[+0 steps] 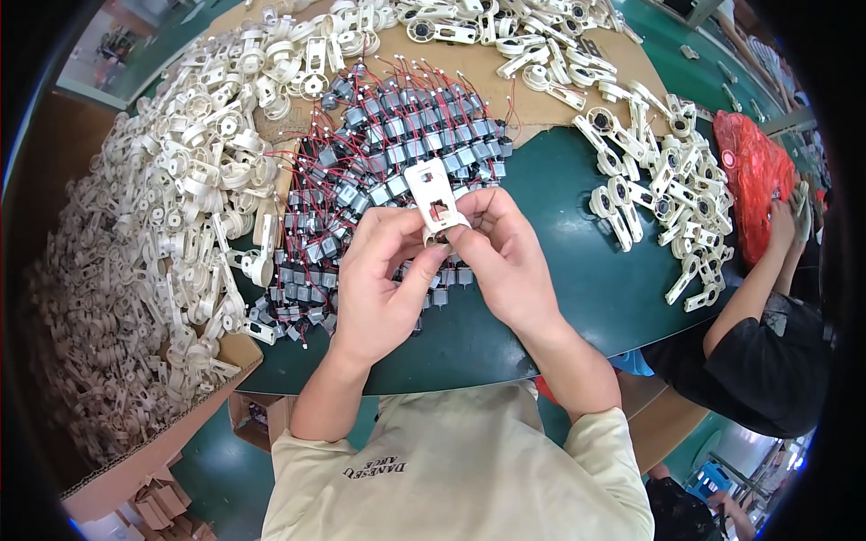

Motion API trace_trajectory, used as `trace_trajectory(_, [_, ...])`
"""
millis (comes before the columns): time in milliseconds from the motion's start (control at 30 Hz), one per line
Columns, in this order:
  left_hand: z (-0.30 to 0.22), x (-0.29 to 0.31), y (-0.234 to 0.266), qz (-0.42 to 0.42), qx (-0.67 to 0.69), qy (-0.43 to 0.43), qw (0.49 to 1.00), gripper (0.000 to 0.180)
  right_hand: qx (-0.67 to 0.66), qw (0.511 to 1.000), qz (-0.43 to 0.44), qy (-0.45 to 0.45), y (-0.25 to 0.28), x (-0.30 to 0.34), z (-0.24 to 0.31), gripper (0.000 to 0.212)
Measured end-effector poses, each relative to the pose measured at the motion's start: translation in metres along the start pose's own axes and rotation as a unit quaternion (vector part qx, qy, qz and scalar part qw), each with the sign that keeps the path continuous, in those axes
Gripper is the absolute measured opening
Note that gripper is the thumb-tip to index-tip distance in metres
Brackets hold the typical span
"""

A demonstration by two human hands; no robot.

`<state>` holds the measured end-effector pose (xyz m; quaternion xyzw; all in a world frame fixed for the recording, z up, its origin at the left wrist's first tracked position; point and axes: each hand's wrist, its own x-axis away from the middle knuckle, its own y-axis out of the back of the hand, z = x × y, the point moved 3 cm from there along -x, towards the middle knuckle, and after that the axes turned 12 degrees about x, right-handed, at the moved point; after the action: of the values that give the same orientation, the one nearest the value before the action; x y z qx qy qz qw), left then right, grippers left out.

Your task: The person assembles small mechanical components by manually fitting bearings into plastic housings.

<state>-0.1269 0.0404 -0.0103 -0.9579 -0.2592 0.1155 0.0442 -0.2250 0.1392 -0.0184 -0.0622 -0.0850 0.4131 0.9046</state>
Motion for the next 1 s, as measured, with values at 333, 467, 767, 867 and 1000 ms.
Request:
trace_trajectory(333, [0.001,0.0,-0.006,-0.018,-0.047,-0.024,0.998,0.034,-0.007,1.0,-0.01,-0.027,0.002,-0.003,-0.005,0.02])
trace_trajectory(467, [0.005,-0.004,0.0,-0.028,0.114,0.09,0.989,0.032,-0.015,0.999,0.043,-0.009,0.005,-0.006,0.001,0.023])
trace_trajectory(767, [0.011,-0.001,0.003,-0.043,0.06,0.011,0.997,0.022,0.089,0.991,0.031,0.093,0.002,-0.002,-0.014,0.022])
trace_trajectory(867, [0.009,-0.001,0.005,-0.033,-0.062,-0.018,0.997,0.023,0.105,0.992,0.024,0.072,0.0,-0.001,-0.013,0.021])
trace_trajectory(1000, [0.01,-0.003,0.002,-0.039,0.013,0.021,0.999,0.033,0.053,0.997,0.041,0.029,0.009,-0.009,-0.007,0.022])
